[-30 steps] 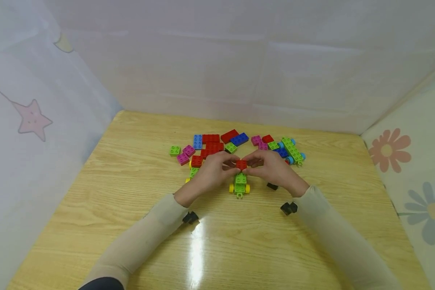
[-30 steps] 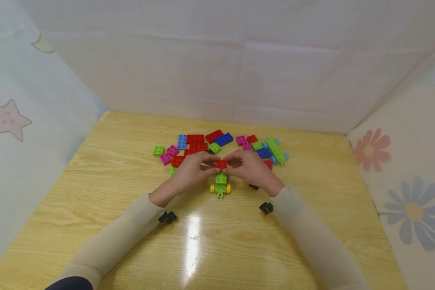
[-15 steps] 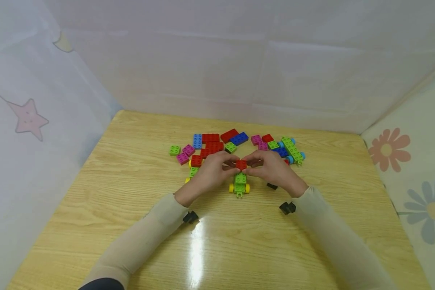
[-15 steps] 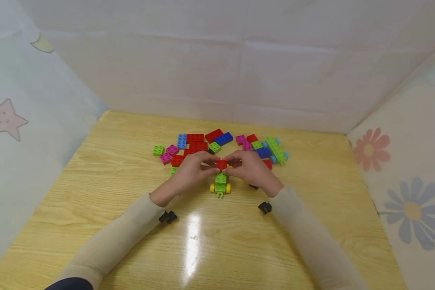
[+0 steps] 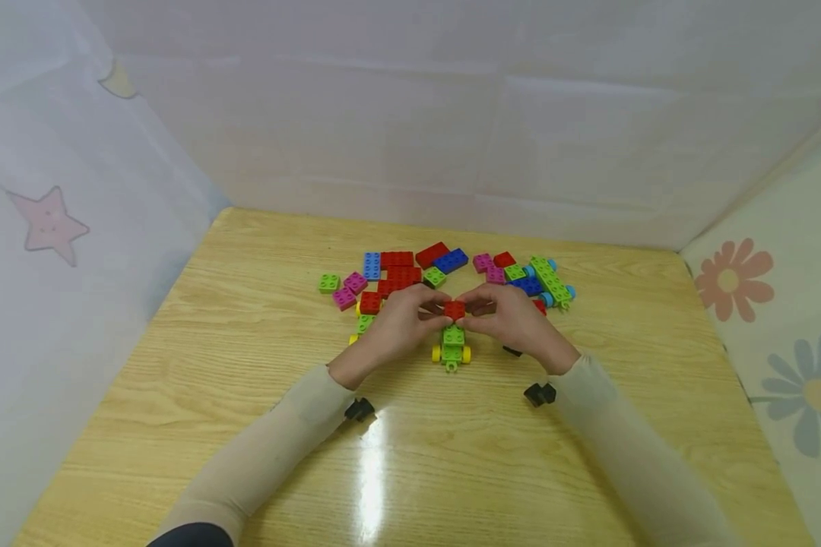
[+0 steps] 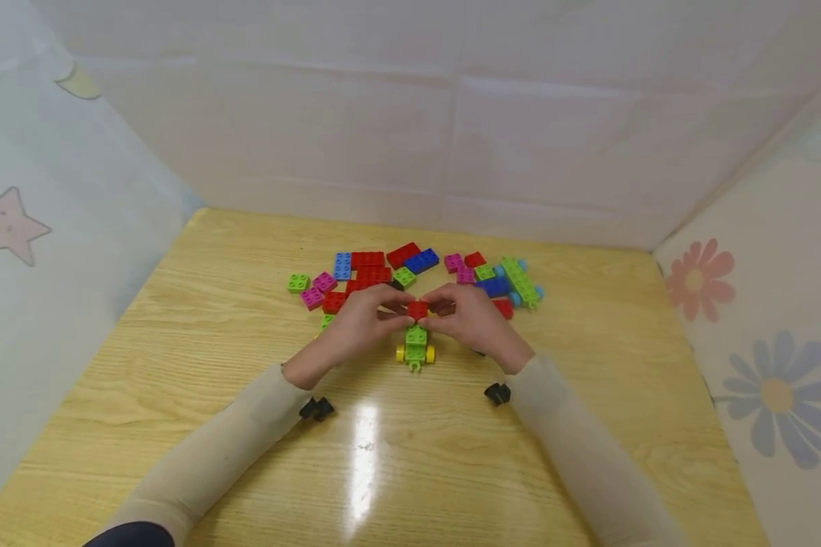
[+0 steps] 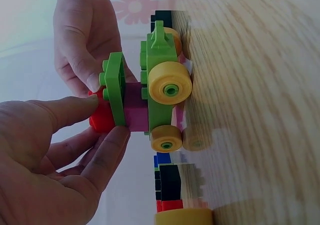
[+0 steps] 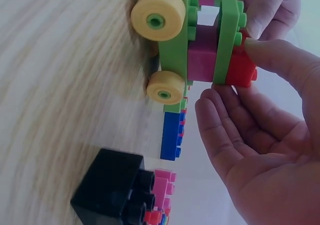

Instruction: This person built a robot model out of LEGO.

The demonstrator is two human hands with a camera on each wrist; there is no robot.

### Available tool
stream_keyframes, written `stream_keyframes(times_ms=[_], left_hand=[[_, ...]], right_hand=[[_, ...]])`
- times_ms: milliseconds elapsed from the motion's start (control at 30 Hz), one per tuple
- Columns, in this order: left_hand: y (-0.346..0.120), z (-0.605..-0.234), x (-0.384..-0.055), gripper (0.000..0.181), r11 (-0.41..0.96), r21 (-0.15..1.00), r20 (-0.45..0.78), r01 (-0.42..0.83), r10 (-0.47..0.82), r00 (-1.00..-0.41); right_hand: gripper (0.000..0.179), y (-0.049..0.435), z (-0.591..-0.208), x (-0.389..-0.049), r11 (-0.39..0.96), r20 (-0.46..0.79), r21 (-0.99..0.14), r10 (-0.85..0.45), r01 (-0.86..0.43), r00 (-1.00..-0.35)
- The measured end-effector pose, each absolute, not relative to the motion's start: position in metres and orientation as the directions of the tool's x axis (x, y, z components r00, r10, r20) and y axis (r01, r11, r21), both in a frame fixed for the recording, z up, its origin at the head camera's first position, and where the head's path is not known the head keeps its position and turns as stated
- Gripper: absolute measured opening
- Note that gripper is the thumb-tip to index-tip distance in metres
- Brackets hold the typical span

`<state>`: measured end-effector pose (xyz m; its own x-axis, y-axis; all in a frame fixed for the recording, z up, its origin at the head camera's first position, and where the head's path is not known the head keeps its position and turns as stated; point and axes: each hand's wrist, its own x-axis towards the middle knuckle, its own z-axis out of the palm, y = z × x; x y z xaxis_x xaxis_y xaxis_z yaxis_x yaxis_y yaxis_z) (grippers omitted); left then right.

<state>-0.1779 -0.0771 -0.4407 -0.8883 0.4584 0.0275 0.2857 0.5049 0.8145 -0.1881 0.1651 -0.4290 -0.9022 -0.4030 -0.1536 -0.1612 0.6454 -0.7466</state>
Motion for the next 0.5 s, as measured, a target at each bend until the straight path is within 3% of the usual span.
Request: stream_keyframes(times_ms=[500], left_hand=[[-0.0769, -0.4409, -0.1777, 0.038, 0.52, 0.804, 0.022, 0.29, 0.46, -0.887]], right_hand=[[0.041, 0.1637, -0.4343, -0.1852, 0.616, -0.158, -0.777, -0.387, -0.128, -0.909]])
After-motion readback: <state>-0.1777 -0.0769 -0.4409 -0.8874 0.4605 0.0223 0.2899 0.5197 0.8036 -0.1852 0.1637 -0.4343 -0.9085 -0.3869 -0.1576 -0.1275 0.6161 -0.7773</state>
